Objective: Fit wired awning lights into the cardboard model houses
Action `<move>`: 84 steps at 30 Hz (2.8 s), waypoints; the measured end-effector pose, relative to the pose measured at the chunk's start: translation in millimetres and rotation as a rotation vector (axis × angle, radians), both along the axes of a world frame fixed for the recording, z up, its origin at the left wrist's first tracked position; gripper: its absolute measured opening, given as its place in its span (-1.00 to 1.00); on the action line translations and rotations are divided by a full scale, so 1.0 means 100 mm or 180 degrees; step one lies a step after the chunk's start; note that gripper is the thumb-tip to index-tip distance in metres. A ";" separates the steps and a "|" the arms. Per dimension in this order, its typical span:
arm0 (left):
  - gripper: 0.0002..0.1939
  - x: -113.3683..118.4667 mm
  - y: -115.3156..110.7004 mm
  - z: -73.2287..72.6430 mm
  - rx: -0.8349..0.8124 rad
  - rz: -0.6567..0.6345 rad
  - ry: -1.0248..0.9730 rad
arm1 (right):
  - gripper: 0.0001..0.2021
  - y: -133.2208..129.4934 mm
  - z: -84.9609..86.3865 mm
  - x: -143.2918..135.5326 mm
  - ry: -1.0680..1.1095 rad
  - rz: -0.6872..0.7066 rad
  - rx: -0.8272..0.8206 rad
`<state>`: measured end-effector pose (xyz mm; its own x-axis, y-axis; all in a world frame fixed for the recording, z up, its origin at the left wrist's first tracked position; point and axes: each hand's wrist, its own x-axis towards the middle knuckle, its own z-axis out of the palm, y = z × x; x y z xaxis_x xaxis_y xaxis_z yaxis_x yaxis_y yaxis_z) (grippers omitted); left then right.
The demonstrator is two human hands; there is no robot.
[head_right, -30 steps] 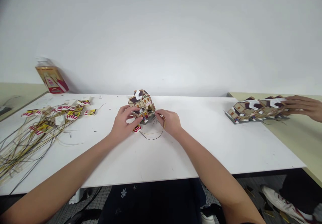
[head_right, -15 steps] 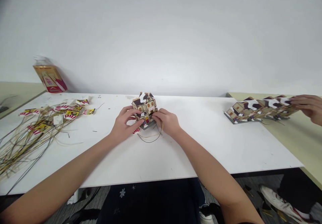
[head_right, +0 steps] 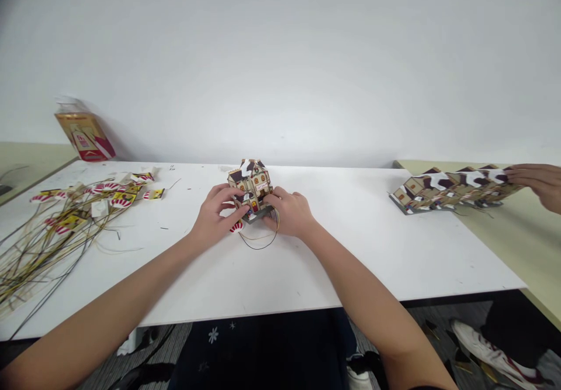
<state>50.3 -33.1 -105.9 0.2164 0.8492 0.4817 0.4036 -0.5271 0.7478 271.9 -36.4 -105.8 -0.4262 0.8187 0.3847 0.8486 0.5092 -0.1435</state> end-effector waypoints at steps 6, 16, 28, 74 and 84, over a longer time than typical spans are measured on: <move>-0.70 0.01 -0.02 0.00 -0.0005 0.0022 0.0047 | -0.75 0.05 -0.07 -0.09 -0.0084 -0.0254 0.0170; -0.68 0.00 -0.01 0.00 -0.0102 0.0009 0.0012 | -0.71 0.07 -0.12 0.00 -0.0037 -0.0067 0.0675; -0.66 -0.01 0.04 0.02 -0.0337 0.0220 -0.0172 | -0.75 0.15 -0.13 0.09 0.0187 0.0345 0.1247; -0.58 -0.01 0.08 0.07 -0.0892 0.0538 -0.0720 | -0.75 0.44 0.08 0.83 -0.0472 -0.2821 -0.0944; -0.52 -0.02 0.08 0.14 -0.1507 0.0311 -0.1336 | -0.70 0.44 0.07 0.84 -0.0323 -0.2674 -0.1015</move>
<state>48.4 -25.0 -92.0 0.0018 0.9971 0.0765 0.0554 -0.0764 0.9955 355.8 7.2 -99.2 0.3405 0.9369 0.0792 0.9392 -0.3349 -0.0759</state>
